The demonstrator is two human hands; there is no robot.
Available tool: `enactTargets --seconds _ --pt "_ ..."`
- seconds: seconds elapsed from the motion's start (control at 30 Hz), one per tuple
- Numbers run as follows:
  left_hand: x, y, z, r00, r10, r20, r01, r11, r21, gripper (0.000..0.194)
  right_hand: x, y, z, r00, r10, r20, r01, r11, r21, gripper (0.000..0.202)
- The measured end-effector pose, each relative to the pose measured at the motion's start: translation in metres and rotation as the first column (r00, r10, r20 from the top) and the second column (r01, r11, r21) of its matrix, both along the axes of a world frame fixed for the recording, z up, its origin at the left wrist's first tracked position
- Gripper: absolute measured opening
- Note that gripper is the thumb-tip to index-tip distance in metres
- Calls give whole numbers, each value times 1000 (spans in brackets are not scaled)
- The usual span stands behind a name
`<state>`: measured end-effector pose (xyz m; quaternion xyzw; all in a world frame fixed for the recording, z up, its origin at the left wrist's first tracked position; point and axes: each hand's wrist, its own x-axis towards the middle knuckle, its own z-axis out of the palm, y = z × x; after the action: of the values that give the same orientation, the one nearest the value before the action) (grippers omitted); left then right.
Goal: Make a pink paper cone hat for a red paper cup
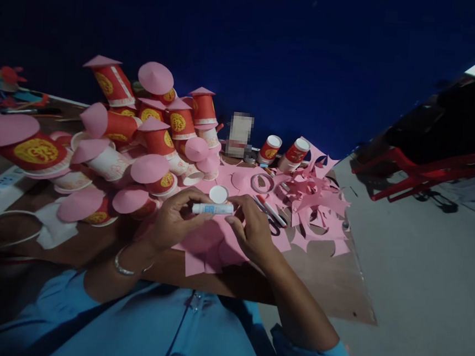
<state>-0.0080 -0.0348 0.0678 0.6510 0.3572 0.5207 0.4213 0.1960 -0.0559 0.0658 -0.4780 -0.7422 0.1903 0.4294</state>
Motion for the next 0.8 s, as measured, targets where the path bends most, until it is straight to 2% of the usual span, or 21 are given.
enactTargets --seconds 0.07,0.23,0.4,0.63,0.8 --pt "1 0 1 1000 -17 12 17 1000 -11 10 0 0 -1 1000 16 8 -16 1000 9 56" --pt "4 1 2 1000 -22 10 22 999 27 9 -1 -3 -4 974 51 -219 -104 966 -235 57" --pt "5 1 2 1000 -19 -6 19 1000 16 8 2 -4 -5 985 45 -167 -64 992 -111 47" --pt "7 2 2 999 -18 -33 21 996 84 10 1 -5 -9 958 31 -284 -129 933 -335 61" --pt "7 2 1 1000 -22 -3 22 999 26 11 0 -5 -10 914 35 -404 -160 946 -280 50"
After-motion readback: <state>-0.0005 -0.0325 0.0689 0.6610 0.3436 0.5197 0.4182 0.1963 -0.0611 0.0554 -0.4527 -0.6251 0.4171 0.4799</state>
